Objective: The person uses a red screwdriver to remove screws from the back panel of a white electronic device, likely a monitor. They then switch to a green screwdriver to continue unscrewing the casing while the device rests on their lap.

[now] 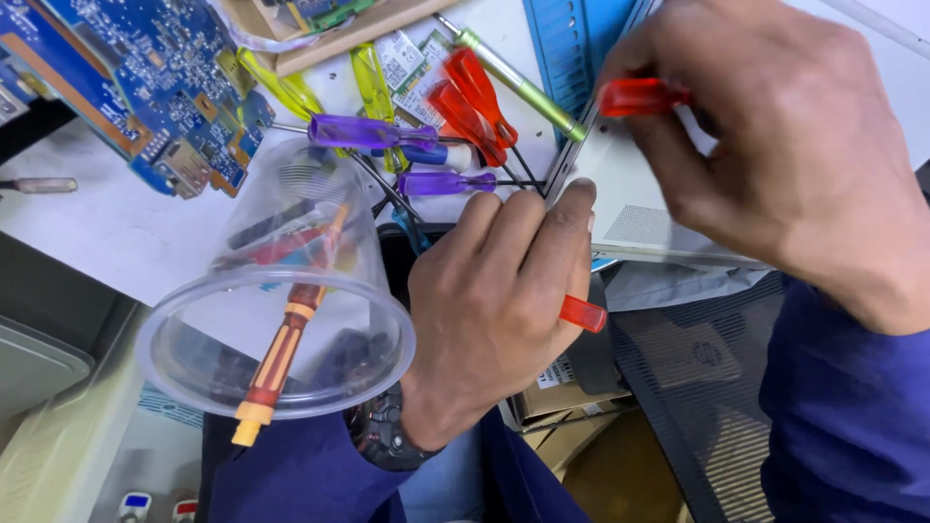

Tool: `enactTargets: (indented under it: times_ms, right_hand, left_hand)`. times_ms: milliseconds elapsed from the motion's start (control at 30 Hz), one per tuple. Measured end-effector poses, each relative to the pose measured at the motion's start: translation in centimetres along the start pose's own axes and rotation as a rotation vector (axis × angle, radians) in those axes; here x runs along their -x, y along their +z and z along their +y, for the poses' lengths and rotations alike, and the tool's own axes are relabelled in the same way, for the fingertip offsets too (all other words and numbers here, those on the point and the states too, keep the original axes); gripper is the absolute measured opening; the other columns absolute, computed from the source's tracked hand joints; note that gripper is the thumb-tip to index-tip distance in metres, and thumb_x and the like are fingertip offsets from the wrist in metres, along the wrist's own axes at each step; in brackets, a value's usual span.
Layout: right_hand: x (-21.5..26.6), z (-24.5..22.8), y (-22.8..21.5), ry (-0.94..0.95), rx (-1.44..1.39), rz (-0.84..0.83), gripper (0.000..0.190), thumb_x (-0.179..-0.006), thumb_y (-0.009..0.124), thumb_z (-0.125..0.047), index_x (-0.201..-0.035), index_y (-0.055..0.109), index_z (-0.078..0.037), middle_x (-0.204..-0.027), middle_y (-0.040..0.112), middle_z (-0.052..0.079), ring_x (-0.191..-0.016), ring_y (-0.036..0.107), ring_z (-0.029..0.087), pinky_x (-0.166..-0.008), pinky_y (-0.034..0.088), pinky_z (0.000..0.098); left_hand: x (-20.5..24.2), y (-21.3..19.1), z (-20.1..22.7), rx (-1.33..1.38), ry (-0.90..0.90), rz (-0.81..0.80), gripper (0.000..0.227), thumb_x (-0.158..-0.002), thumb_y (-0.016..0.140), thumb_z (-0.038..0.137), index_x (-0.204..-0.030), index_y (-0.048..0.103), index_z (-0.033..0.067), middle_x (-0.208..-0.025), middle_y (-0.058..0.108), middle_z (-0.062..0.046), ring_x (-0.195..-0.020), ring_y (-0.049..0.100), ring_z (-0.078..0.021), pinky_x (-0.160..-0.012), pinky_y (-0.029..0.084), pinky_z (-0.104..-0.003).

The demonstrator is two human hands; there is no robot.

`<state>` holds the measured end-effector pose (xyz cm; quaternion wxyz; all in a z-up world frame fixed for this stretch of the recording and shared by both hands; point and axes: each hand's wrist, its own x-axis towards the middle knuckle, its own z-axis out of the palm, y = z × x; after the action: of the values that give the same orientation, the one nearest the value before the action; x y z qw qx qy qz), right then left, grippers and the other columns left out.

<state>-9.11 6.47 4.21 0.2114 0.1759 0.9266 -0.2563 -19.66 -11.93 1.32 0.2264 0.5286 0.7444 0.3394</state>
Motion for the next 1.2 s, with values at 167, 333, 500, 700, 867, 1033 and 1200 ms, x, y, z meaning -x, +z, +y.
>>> enactTargets:
  times_ms: [167,333,500,700,867,1033,1200]
  right_hand:
    - [1.1,-1.3,-0.1,0.121,-0.355,0.144,0.013,-0.109,0.063,0.023,-0.112,0.072,0.014,-0.108,0.072,0.022,-0.092,0.064,0.027,-0.077,0.049,0.034]
    - [1.5,-1.7,0.5,0.091,-0.453,0.217,0.008,-0.111,0.066,0.026,-0.109,0.07,0.019,-0.107,0.07,0.029,-0.097,0.067,0.034,-0.085,0.051,0.0389]
    - [2.2,-2.4,1.2,0.165,-0.681,0.279,0.019,-0.108,0.074,0.028,-0.118,0.057,0.029,-0.113,0.065,0.036,-0.103,0.073,0.037,-0.091,0.062,0.035]
    - [2.8,-1.7,2.4,0.296,-0.856,0.343,0.041,-0.094,0.087,0.013,-0.108,0.048,0.014,-0.099,0.063,0.025,-0.099,0.077,0.033,-0.092,0.067,0.0354]
    - [2.9,-1.0,2.7,0.357,-0.848,0.295,0.035,-0.09,0.09,0.004,-0.099,0.057,0.008,-0.088,0.065,0.017,-0.085,0.072,0.023,-0.079,0.062,0.0284]
    - [4.5,-0.4,2.2,0.345,-0.798,0.359,0.03,-0.108,0.08,0.014,-0.107,0.049,0.013,-0.092,0.063,0.024,-0.084,0.072,0.029,-0.077,0.058,0.0323]
    - [5.3,0.1,1.9,0.372,-0.808,0.37,0.028,-0.107,0.078,0.014,-0.105,0.05,0.013,-0.093,0.062,0.025,-0.083,0.072,0.03,-0.078,0.061,0.0334]
  left_hand:
    - [0.3,-0.2,-0.3,0.115,-0.084,-0.06,0.023,-0.107,0.068,0.008,-0.128,0.069,0.0013,-0.087,0.052,-0.005,-0.077,0.051,-0.0241,-0.062,0.043,-0.036]
    - [0.3,0.6,-0.3,0.177,-0.174,-0.042,0.029,-0.108,0.07,0.009,-0.137,0.066,0.0061,-0.097,0.06,-0.006,-0.086,0.059,-0.0264,-0.071,0.054,-0.039]
    - [-0.2,1.9,-0.1,0.263,-0.22,0.069,0.021,-0.108,0.074,0.012,-0.129,0.07,0.008,-0.097,0.063,-0.005,-0.087,0.063,-0.0267,-0.072,0.053,-0.04]
    - [-0.8,1.7,0.2,0.343,-0.218,0.111,0.009,-0.105,0.069,0.008,-0.113,0.073,0.0072,-0.09,0.065,-0.005,-0.083,0.063,-0.0246,-0.075,0.052,-0.036]
    - [-1.5,1.3,0.6,0.44,-0.293,0.019,0.009,-0.106,0.059,0.016,-0.108,0.067,0.0113,-0.102,0.073,-0.001,-0.087,0.068,-0.0216,-0.075,0.052,-0.035]
    - [-1.4,3.0,0.3,0.074,-0.122,0.146,0.009,-0.107,0.065,0.002,-0.111,0.072,0.0032,-0.092,0.062,-0.008,-0.078,0.06,-0.0283,-0.068,0.048,-0.04]
    - [-1.6,3.8,0.4,-0.012,-0.083,0.148,0.007,-0.104,0.073,-0.001,-0.11,0.076,0.0025,-0.088,0.057,-0.007,-0.073,0.053,-0.027,-0.062,0.043,-0.039]
